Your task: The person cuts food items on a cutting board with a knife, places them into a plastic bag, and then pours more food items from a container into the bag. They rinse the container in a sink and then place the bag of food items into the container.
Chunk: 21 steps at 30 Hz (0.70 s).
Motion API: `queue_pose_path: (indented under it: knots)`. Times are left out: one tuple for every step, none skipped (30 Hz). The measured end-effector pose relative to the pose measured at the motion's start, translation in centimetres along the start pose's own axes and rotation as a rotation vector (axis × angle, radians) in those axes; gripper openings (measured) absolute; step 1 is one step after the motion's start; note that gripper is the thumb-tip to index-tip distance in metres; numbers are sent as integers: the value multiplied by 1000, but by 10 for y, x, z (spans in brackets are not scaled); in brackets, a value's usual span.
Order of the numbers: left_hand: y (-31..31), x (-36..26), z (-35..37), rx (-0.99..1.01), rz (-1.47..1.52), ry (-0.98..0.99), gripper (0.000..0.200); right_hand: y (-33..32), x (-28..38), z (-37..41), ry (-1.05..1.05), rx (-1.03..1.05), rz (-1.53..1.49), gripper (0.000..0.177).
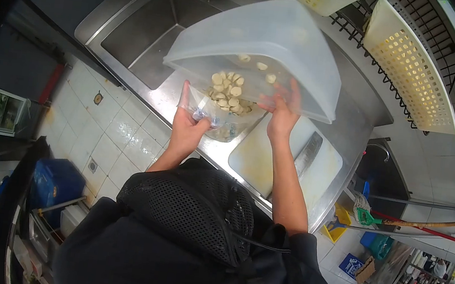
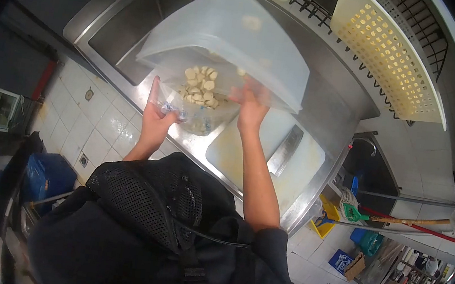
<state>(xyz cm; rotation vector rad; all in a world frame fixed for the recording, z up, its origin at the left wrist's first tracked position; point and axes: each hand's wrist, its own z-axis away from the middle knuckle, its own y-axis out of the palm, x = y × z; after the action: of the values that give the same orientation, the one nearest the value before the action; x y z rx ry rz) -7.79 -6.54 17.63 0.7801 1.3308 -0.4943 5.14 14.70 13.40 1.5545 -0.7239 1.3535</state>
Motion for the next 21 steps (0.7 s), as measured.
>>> queue_pose_path:
  knots:
    - [0, 1, -1, 1, 0, 2, 105, 0, 4, 1, -3, 0, -1, 65]
    - [-1, 2, -2, 10, -1, 2, 106, 1, 8, 2, -25, -21, -34, 64]
    - [-1, 4, -2, 18, -2, 1, 106, 0, 9, 2, -47, -41, -68, 63]
    - [-1, 4, -2, 17, -3, 4, 106, -1, 9, 2, -48, -39, -70, 63]
    - [0, 4, -2, 35, -16, 11, 104, -2, 9, 2, -52, -65, -64, 62]
    - [1, 5, -3, 57, -31, 18, 102, -6, 8, 1, -56, -94, -59, 61]
    - [1, 9, -5, 65, -35, 20, 102, -22, -14, -6, -60, -101, -64, 61]
    - [-2, 16, -6, 67, -21, 11, 95, -39, -38, -16, -143, -62, -31, 61]
    - [-4, 19, -7, 68, -8, 0, 88, -53, -62, -27, -223, -22, 3, 60]
    - [-6, 18, -7, 74, -13, -2, 88, -66, -86, -49, -301, 18, 38, 60]
    - [-9, 16, -6, 80, -105, -61, 68, -82, -111, -54, -377, 60, 72, 60]
    - [-13, 13, -5, 86, -198, -119, 50, -96, -136, -60, -455, 101, 105, 60]
    - [-18, 5, -4, 92, -206, -118, 50, -80, -101, -29, -456, 94, 100, 60]
    - [-22, -7, -3, 115, -442, -126, 32, -53, -57, -15, -243, -12, 75, 62]
    - [-27, -17, -2, 137, -679, -131, 17, -17, -14, -1, -29, -116, 48, 65]
    - [-31, -22, -2, 145, -688, -127, 17, -17, -10, 0, -31, -125, 39, 65]
    - [-35, -26, -1, 69, -725, -1, 15, -19, -6, -1, -10, -130, 25, 67]
    - [-37, -34, -3, -8, -756, 129, 18, -21, -3, -3, 8, -134, 12, 70]
    - [-37, -45, -6, -6, -829, 240, 15, -22, -1, -5, 2, -140, 6, 70]
    - [-29, -50, -10, -2, -830, 243, 15, -24, 1, -4, -4, -132, 13, 71]
    - [-3, -69, -16, 50, -806, 472, 15, -25, 2, -3, -6, -120, 23, 72]
